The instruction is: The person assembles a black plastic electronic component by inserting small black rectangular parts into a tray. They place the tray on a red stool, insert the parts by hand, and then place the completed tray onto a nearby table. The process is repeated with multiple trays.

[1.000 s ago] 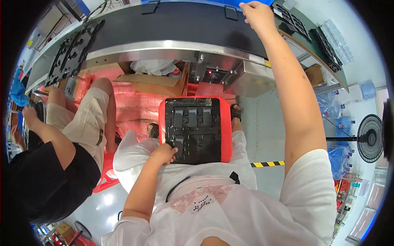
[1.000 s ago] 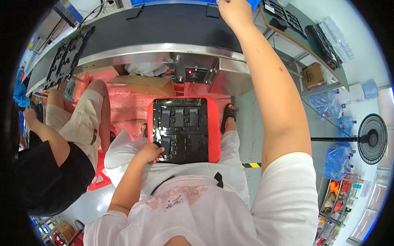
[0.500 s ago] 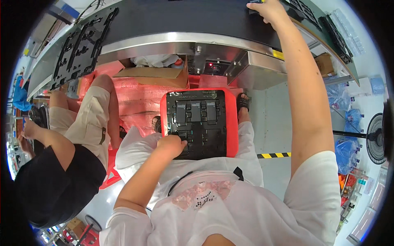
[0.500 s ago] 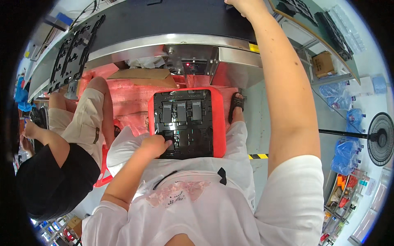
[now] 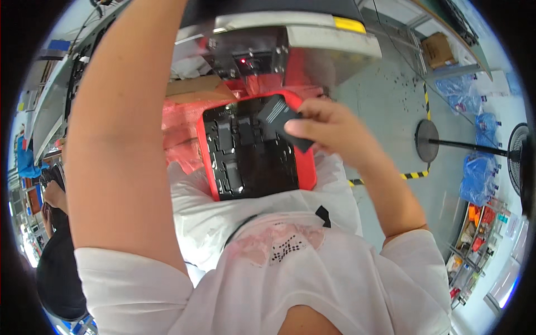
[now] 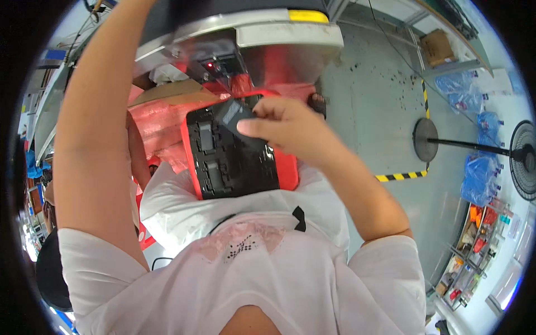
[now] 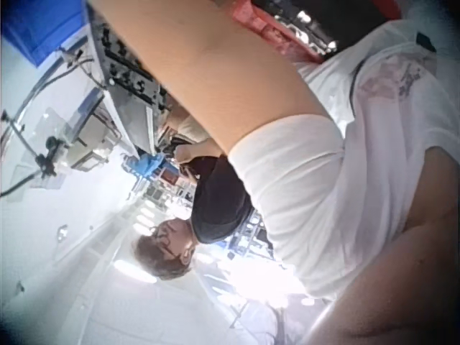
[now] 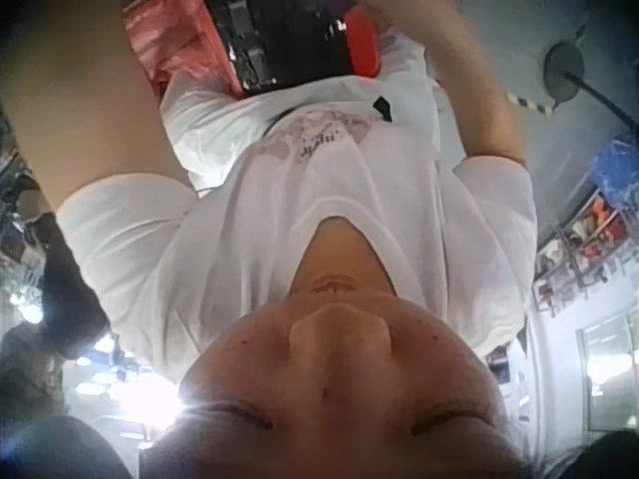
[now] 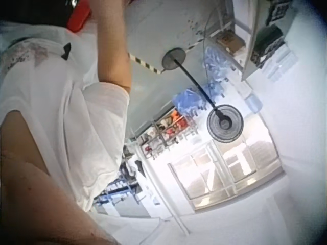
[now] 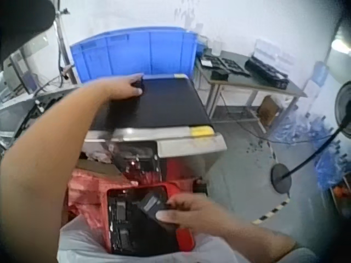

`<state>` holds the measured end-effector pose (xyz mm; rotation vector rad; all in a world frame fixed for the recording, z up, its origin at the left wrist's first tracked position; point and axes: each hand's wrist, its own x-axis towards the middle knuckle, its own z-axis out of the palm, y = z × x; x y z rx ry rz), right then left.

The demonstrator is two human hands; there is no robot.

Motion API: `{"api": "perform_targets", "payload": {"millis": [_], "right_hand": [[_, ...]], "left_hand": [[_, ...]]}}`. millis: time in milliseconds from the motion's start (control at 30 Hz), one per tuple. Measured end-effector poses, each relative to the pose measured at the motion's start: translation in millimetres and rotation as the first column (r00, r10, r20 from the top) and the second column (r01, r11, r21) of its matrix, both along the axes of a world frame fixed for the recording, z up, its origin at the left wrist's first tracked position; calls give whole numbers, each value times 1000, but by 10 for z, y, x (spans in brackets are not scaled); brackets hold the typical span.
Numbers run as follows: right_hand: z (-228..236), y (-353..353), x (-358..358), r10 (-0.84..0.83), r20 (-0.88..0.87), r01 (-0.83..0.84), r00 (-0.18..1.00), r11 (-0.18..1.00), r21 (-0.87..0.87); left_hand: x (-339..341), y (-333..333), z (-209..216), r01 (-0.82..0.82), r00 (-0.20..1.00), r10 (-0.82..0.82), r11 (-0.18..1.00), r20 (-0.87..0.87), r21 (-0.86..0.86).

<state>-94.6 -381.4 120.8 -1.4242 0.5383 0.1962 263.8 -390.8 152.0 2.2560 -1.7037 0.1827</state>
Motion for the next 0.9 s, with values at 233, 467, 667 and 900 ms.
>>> {"api": "perform_targets", "payload": {"millis": [233,467,667,900], "right_hand": [[-1794,836,-529,-34,-100,1,994,950,-313],[-1635,999,-602,-18,-106,-62,994,713,-699],[-1490,1056,-392,291,87,-20,953,349,-937],[-1693,1166,44,317,-102,-158,943,157,-975]], "left_hand": [[-479,-150,507,-136,990,117,938,78,320],[-1304,499,537,-5,986,-10,996,-168,-86],[-2370,1704,285,172,930,-265,927,-256,-334],[-2899,2660,-844,-1,880,31,998,-475,63]]}}
